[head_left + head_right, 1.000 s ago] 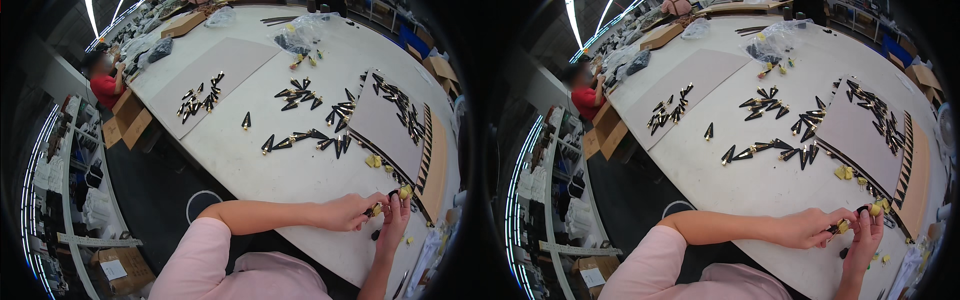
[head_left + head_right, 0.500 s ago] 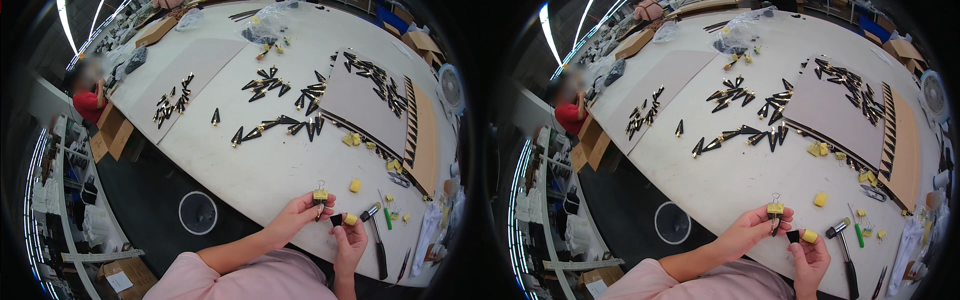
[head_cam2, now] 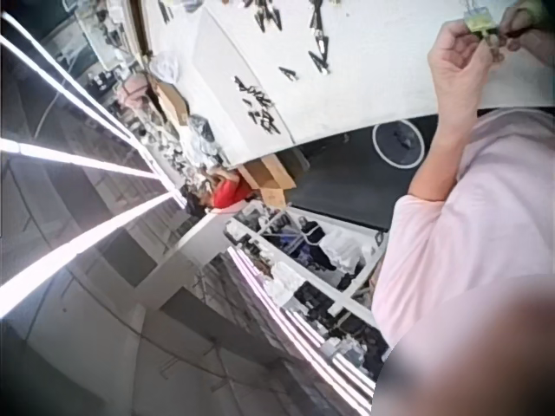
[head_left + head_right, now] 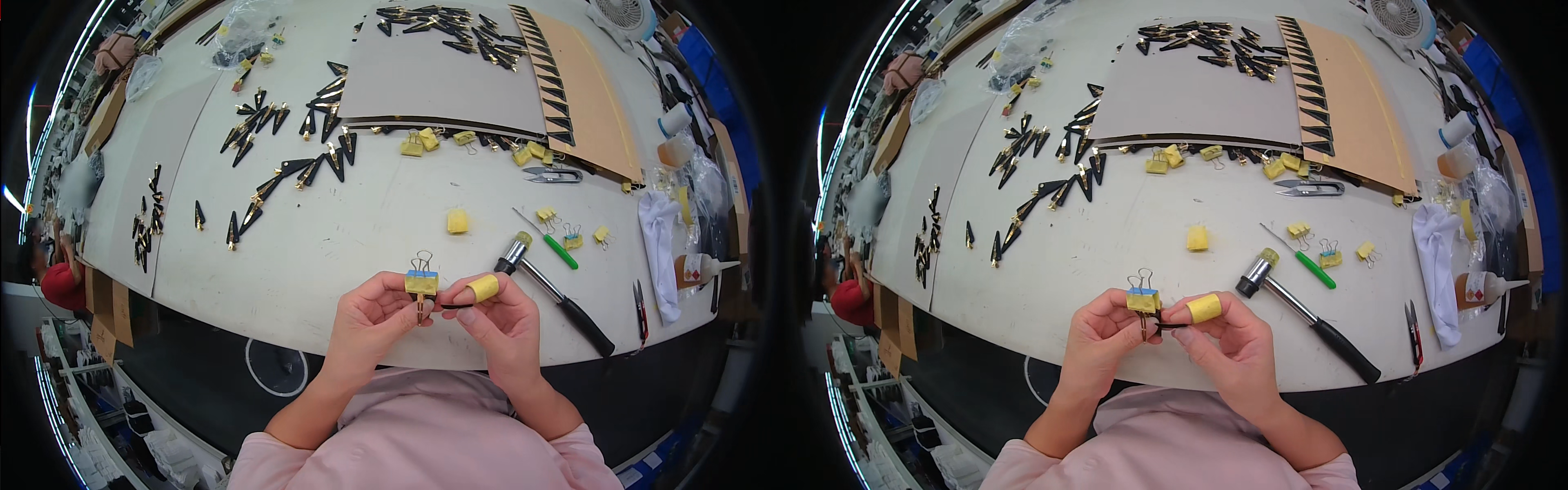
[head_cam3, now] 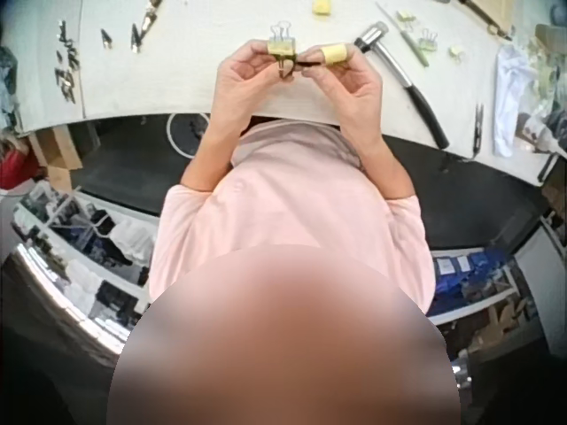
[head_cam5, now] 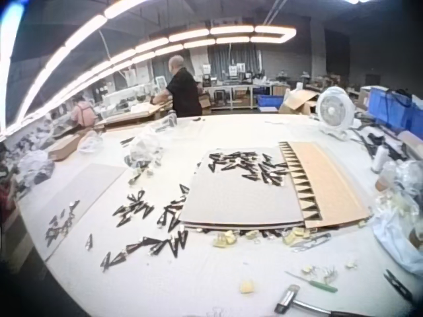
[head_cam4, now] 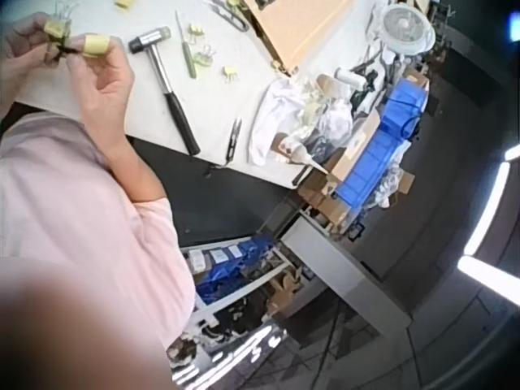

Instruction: The person assembles small black components by attaching binder clips to them and using a rubber mallet to secure them on a large workshop table.

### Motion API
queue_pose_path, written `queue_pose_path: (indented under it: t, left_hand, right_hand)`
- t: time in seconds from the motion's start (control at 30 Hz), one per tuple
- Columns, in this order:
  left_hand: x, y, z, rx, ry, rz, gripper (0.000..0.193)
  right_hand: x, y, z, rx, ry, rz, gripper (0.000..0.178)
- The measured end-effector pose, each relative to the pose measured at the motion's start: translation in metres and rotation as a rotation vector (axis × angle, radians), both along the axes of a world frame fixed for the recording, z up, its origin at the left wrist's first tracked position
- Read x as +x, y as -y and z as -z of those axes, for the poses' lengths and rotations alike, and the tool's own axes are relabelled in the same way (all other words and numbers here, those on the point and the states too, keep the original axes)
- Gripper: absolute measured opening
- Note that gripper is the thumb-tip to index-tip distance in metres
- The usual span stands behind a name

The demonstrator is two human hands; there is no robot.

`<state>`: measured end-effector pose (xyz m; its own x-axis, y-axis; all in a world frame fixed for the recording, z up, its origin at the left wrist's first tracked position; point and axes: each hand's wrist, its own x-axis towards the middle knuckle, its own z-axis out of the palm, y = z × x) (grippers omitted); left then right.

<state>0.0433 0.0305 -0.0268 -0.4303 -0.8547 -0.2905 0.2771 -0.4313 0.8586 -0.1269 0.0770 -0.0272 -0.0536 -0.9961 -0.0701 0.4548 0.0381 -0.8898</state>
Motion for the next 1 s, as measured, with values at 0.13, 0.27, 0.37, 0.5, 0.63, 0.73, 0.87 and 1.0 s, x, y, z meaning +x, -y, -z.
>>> queue_pose_path:
  t: [0.13,0.27,0.37,0.5,0.63,0.73,0.87,1.0]
  left_hand:
    - [-0.006,-0.004,-0.005,-0.02,0.012,-0.008,0.025]
    - [-0.005,-0.004,-0.004,-0.014,-0.007,0.0,0.026]
    - [-0.001,-0.004,0.001,-0.067,0.12,0.025,0.024]
    - [0.001,-0.001,0.004,-0.048,0.091,-0.002,0.025]
    - [0.0,-0.001,0.002,0.041,0.021,-0.054,0.024]
    - [-0.003,-0.002,0.012,0.035,-0.049,-0.014,0.026]
    - [-0.007,0.001,0.01,0.002,0.018,0.022,0.027]
    - [-0.005,-0.004,0.021,-0.019,-0.109,-0.053,0.026]
  right_hand:
    - [0.002,0.0,0.0,0.023,-0.061,0.034,0.018]
    - [0.004,0.002,-0.005,0.075,-0.01,0.052,0.017]
    - [0.001,0.0,0.004,0.056,-0.005,0.05,0.018]
    - [0.002,-0.004,0.009,0.101,0.01,0.054,0.017]
    - [0.012,-0.002,0.005,0.139,-0.011,0.03,0.017]
    - [0.012,-0.005,0.006,0.153,-0.104,0.122,0.016]
    - [0.008,-0.006,0.009,0.145,-0.161,0.222,0.013]
    - [0.016,-0.004,0.002,0.077,-0.262,0.174,0.016]
